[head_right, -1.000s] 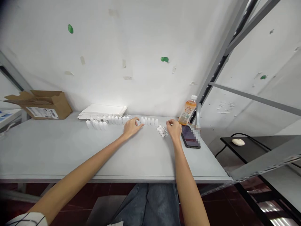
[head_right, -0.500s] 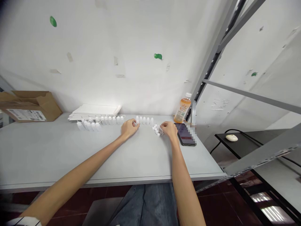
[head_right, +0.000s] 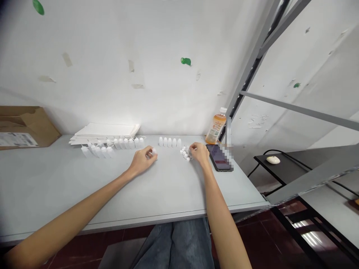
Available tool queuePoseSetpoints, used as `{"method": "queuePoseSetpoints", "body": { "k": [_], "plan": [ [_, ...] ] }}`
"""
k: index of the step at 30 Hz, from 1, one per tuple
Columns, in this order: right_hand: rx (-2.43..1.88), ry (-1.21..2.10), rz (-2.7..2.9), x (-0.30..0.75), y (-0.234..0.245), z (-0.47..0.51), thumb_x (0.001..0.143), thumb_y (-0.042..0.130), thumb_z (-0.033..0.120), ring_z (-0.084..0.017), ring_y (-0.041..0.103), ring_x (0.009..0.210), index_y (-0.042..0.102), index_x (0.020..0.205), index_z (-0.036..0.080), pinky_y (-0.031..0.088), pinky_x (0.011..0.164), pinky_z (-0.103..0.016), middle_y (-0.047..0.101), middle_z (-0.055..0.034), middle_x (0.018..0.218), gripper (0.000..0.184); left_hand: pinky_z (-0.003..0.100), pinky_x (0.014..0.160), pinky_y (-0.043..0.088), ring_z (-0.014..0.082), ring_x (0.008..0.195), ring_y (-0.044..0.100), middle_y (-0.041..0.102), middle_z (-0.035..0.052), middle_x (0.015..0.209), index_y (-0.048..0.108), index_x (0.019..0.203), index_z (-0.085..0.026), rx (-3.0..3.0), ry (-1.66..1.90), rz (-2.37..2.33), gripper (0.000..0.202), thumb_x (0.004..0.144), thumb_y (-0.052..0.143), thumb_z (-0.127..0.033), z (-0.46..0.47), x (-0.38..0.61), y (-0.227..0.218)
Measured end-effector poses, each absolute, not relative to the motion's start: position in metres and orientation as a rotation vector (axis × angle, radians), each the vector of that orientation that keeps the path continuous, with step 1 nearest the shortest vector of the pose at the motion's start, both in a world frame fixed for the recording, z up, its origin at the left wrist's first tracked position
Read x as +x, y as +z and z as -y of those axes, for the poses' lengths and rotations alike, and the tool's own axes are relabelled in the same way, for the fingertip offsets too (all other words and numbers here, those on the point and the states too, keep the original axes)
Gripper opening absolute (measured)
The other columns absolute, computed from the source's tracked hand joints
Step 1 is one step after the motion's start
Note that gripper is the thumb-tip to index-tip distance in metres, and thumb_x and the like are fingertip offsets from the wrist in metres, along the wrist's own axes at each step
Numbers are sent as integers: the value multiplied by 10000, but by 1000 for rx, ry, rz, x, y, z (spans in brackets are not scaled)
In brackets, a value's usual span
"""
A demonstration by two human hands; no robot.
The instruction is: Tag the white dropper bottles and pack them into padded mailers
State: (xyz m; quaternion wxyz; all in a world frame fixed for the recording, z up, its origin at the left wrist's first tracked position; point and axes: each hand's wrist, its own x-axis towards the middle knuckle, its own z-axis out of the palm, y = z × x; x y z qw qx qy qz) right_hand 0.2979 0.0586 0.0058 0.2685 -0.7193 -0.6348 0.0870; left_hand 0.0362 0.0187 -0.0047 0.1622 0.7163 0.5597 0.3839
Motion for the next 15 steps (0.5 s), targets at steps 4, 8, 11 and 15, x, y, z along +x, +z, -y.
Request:
{"method": "queuePoseSetpoints", "body": {
  "k": [4,8,11,15],
  "plan": [
    [-1950,176,1678,298,8,-59,790,538,286,-201,643,828,713,852,253,404,665,-270,725,-14,902,189,249,636,398,124,546,560,639,-38,634,550,792,-208,2062,1110,-1567,119,747,546,-318,-16,37,-5],
    [-1964,100,1623,298,9,-59,794,538,279,-209,638,828,708,853,257,396,651,-272,721,-16,858,181,246,626,398,127,549,568,635,-38,624,550,793,-214,2086,1083,-1550,124,748,546,-330,-18,37,-7],
    [-1943,60,1576,299,9,-60,798,542,285,-205,636,810,706,856,256,397,644,-270,715,-20,833,176,247,626,397,128,553,570,632,-42,618,546,802,-216,2095,1079,-1549,129,752,547,-335,-18,37,-8],
    [-1857,18,1559,299,6,-61,803,546,272,-189,642,790,695,849,248,407,662,-266,717,-12,820,158,248,626,393,136,578,579,620,-46,595,544,804,-221,2124,1056,-1542,124,755,543,-335,-16,38,-7]
  ]
}}
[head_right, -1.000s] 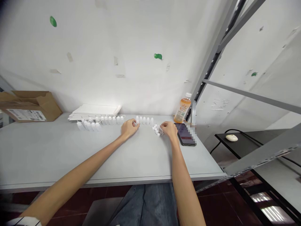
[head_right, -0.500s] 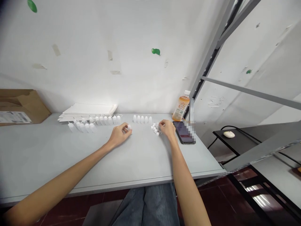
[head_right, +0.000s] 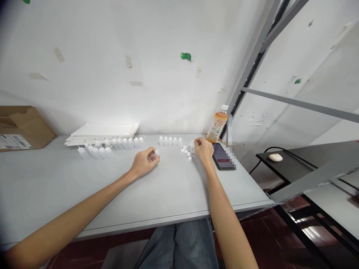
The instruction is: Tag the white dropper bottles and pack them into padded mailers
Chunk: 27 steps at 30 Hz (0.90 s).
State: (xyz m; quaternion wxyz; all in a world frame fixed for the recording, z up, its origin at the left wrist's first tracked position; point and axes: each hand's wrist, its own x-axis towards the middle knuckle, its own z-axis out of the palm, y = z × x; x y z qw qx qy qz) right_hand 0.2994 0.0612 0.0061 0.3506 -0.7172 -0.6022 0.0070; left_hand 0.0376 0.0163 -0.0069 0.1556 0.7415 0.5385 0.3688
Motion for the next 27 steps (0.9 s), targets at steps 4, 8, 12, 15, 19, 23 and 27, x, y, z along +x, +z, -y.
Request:
{"method": "queuePoseSetpoints", "body": {
  "k": [4,8,12,15,19,23,27],
  "plan": [
    [-1786,19,1567,298,4,-61,805,547,251,-182,655,785,682,839,238,418,689,-265,723,-8,807,139,244,618,391,138,590,582,608,-46,579,547,799,-222,2130,1047,-1543,120,757,537,-334,-14,39,-5],
    [-1766,-8,1539,297,5,-60,803,544,237,-193,666,821,673,842,233,430,719,-275,731,-14,834,135,240,607,390,127,561,568,612,-48,588,547,795,-221,2142,1061,-1525,115,759,538,-329,-13,39,-4],
    [-1713,-33,1496,296,8,-58,794,528,230,-207,673,853,663,810,213,447,787,-297,736,-35,864,136,239,603,391,122,549,561,613,-50,599,544,796,-222,2149,1059,-1511,119,766,541,-337,-13,38,-6],
    [-1626,-14,1443,296,10,-58,779,521,237,-210,679,831,644,761,194,459,820,-307,733,-56,838,131,242,603,392,128,555,565,611,-48,597,544,804,-225,2158,1060,-1514,125,771,538,-346,-13,38,-7],
    [-1492,16,1353,297,11,-59,765,517,268,-203,679,789,634,748,176,479,806,-298,721,-68,800,151,242,597,383,131,571,569,605,-45,603,544,811,-224,2179,1043,-1522,124,772,535,-341,-13,38,-7],
    [-1457,44,1329,297,8,-61,743,532,280,-207,679,765,641,732,171,492,771,-295,716,-66,777,155,243,586,374,132,572,562,602,-44,613,547,814,-224,2197,1013,-1527,130,771,531,-346,-13,38,-6],
    [-1476,61,1323,298,5,-63,731,529,278,-206,675,721,649,725,168,497,735,-290,712,-63,754,163,242,582,371,130,564,551,602,-44,616,547,812,-222,2208,1003,-1519,139,777,524,-355,-14,38,-7]
  ]
}}
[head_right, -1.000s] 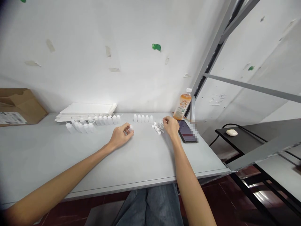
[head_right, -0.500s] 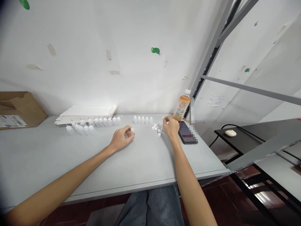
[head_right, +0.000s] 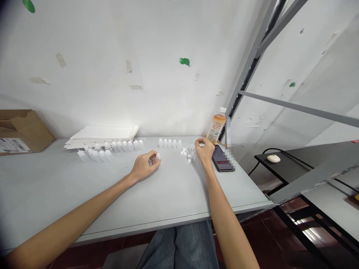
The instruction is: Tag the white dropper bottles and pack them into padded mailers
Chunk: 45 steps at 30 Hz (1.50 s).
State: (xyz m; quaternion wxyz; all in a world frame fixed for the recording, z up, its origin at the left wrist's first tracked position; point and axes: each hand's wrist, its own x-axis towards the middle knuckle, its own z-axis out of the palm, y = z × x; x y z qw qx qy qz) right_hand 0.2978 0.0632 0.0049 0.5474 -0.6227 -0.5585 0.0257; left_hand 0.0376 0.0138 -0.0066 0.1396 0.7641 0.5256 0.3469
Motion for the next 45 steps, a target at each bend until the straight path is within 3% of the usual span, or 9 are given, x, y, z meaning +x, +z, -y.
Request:
{"method": "queuePoseSetpoints", "body": {
  "k": [5,11,18,25,31,38,45],
  "plan": [
    [-1552,-29,1358,300,2,-64,727,509,245,-204,673,760,643,703,177,470,826,-307,713,-61,757,153,242,583,370,129,568,547,596,-44,621,548,810,-222,2222,988,-1519,134,779,524,-351,-13,38,-6],
    [-1577,32,1301,301,4,-64,741,509,273,-213,680,775,638,739,172,489,809,-324,721,-77,779,164,243,581,363,131,576,550,594,-44,628,545,815,-227,2226,971,-1527,131,780,523,-351,-12,39,-4],
    [-1262,599,1287,291,12,-58,729,588,376,-206,682,706,592,776,158,500,486,-248,698,-89,820,223,235,577,360,128,574,531,560,-45,621,555,821,-231,2255,981,-1516,131,787,507,-348,-13,38,-7],
    [-1004,1060,1389,274,27,-44,689,717,430,-204,641,824,632,759,163,530,540,-260,668,-71,833,288,235,567,358,119,554,511,548,-45,626,567,831,-227,2282,974,-1509,134,800,496,-336,-13,38,-7],
    [-894,1409,1461,253,29,-32,680,744,372,-160,633,662,631,748,157,525,555,-277,653,-31,722,252,241,586,367,133,592,534,592,-28,657,592,873,-229,2339,948,-1501,156,798,496,-326,-13,38,-8],
    [-887,1490,1579,237,21,-29,710,717,375,-158,637,567,649,782,147,531,532,-292,660,-37,671,248,245,613,393,138,667,583,671,2,813,635,972,-224,2391,961,-1422,222,795,528,-302,-12,40,-12],
    [-920,1462,1534,231,14,-30,709,726,388,-151,627,551,632,775,143,524,501,-283,641,-26,653,271,239,605,392,132,665,586,671,6,808,657,977,-222,2424,946,-1379,234,820,519,-328,-10,40,-9]
  ]
}}
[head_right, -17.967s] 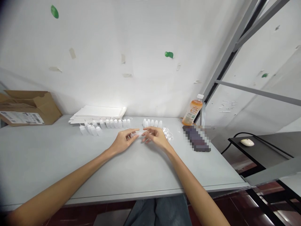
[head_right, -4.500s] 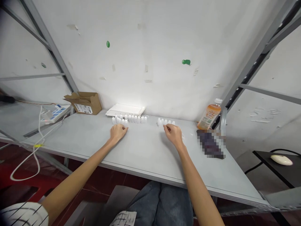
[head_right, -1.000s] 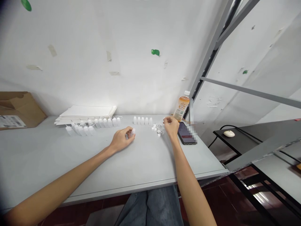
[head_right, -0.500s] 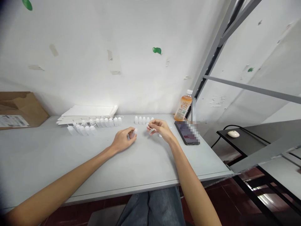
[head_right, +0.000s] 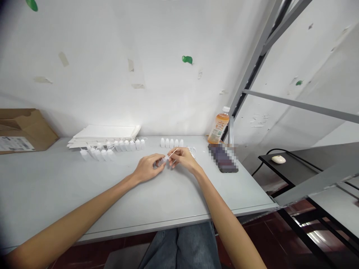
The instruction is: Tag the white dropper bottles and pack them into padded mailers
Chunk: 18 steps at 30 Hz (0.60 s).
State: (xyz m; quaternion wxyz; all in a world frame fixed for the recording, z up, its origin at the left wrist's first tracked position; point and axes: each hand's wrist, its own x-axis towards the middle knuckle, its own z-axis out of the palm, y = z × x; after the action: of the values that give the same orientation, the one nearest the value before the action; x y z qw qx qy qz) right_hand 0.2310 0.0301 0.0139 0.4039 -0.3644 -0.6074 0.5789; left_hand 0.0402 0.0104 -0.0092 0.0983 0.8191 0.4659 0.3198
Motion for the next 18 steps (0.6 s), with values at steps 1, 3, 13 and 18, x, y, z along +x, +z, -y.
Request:
{"method": "queuePoseSetpoints", "body": {
  "k": [1,3,13,18],
  "plan": [
    [-923,1453,1526,230,13,-30,706,729,390,-147,621,545,629,770,145,520,492,-278,635,-22,644,272,239,602,390,133,666,586,670,8,805,658,979,-221,2426,937,-1375,238,821,518,-330,-10,40,-9],
    [-934,1436,1510,227,13,-30,695,737,398,-141,611,533,624,763,147,515,477,-271,623,-14,631,283,240,595,383,134,658,578,665,7,786,662,977,-219,2430,921,-1364,240,821,515,-329,-10,40,-8],
    [-971,1398,1538,220,10,-28,711,706,428,-129,593,497,586,795,149,508,442,-260,591,0,623,315,229,569,335,111,577,491,588,-14,680,647,862,-201,2503,877,-1298,179,812,489,-268,-11,39,-9],
    [-1013,1295,1655,219,6,-29,767,613,382,-113,584,480,589,812,158,454,400,-210,578,8,632,229,233,582,348,115,589,498,586,-8,695,651,898,-195,2521,870,-1312,218,858,470,-310,-11,39,-11]
  ]
}}
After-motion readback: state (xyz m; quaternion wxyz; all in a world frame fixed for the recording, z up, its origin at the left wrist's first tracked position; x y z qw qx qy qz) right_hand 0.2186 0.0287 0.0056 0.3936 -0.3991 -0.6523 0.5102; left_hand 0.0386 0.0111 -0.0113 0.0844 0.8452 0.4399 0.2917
